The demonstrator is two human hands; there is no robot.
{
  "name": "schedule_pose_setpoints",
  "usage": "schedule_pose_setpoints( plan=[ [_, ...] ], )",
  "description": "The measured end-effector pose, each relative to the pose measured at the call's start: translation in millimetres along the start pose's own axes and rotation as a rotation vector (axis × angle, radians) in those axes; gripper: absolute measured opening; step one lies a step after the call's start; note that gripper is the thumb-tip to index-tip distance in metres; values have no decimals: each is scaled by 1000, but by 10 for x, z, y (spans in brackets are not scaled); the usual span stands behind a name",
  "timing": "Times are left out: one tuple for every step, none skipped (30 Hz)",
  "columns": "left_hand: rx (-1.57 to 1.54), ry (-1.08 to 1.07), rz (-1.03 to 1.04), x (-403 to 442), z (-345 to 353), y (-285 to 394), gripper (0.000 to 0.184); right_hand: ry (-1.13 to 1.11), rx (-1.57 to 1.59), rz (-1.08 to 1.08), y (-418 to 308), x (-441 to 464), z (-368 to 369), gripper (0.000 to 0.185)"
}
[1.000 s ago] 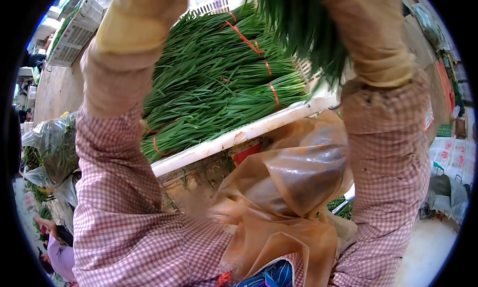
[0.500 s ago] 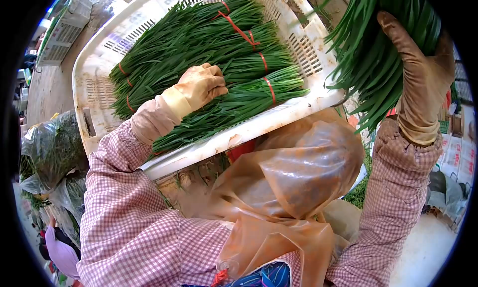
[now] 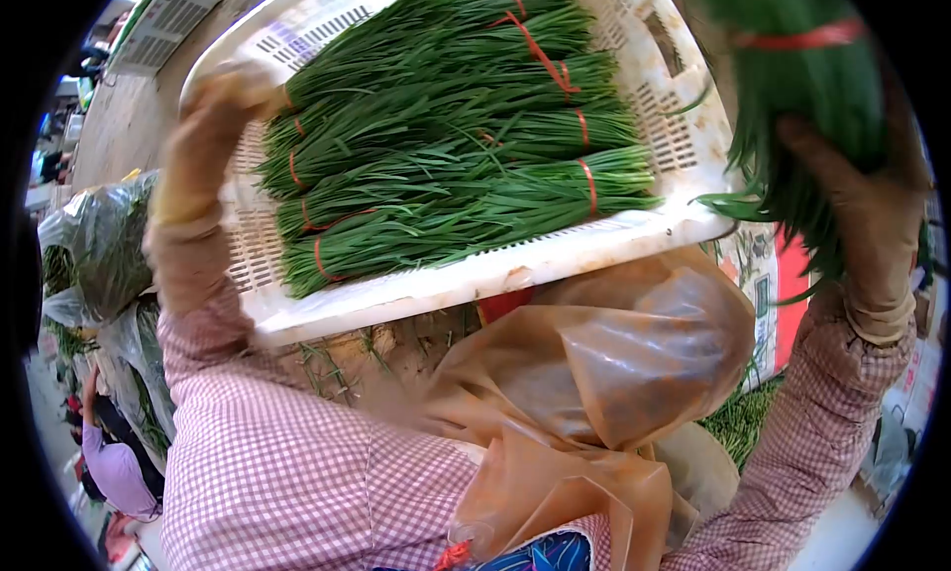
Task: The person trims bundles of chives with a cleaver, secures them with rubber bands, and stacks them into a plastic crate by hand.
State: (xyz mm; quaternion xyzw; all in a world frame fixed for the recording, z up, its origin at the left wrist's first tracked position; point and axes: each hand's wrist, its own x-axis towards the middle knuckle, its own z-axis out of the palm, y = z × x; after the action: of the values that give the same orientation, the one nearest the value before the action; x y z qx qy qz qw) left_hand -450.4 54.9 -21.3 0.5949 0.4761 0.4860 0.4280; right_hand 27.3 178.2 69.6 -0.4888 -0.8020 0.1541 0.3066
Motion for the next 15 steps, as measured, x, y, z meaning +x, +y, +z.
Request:
schedule_pose_setpoints(
  plan=[
    [-216, 192, -17, -306, -259, 40, 31, -127, 97, -73, -92, 46, 157, 69],
    [-283, 125, 41, -574, -419, 245, 30, -276, 217, -139, -216, 79, 340, 68],
    [-326, 138, 17, -884, -578, 357, 25, -419, 310, -187, -330, 108, 556, 68],
    [-342, 150, 5, -971, -578, 443, 23, -556, 366, -226, -450, 118, 797, 67],
    [-359, 163, -7, -1058, -578, 529, 21, -676, 383, -265, -561, 94, 1064, 66],
    [-334, -120, 120, -930, -356, 653, 19, -770, 284, -321, -653, 57, 1338, 69],
    [-316, -256, 178, -929, -242, 736, 19, -863, 183, -377, -738, 9, 1614, 71],
    [-302, -392, 237, -928, -128, 818, 20, -954, 78, -432, -826, -59, 1887, 73],
    [-262, -379, 98, -1023, -54, 888, 32, -1042, -29, -484, -900, -144, 2152, 75],
    [-223, -370, -40, -1068, -4, 927, 44, -1147, -94, -499, -956, -245, 2399, 78],
    [-225, -368, -43, -1054, 7, 930, 44, -1300, -218, -474, -1052, -338, 2600, 81],
    [-129, -334, -124, -1022, 4, 925, 52, -1323, -319, -536, -1072, -479, 2791, 90],
    [-31, -302, -205, -976, 4, 909, 61, -1345, -332, -526, -1019, -504, 2918, 91],
    [-31, -301, -208, -920, 37, 874, 61, -1367, -345, -518, -1039, -494, 2965, 93],
    [210, -230, -317, -856, 92, 820, 64, -1375, -336, -519, -1047, -519, 2971, 93]
  ],
)
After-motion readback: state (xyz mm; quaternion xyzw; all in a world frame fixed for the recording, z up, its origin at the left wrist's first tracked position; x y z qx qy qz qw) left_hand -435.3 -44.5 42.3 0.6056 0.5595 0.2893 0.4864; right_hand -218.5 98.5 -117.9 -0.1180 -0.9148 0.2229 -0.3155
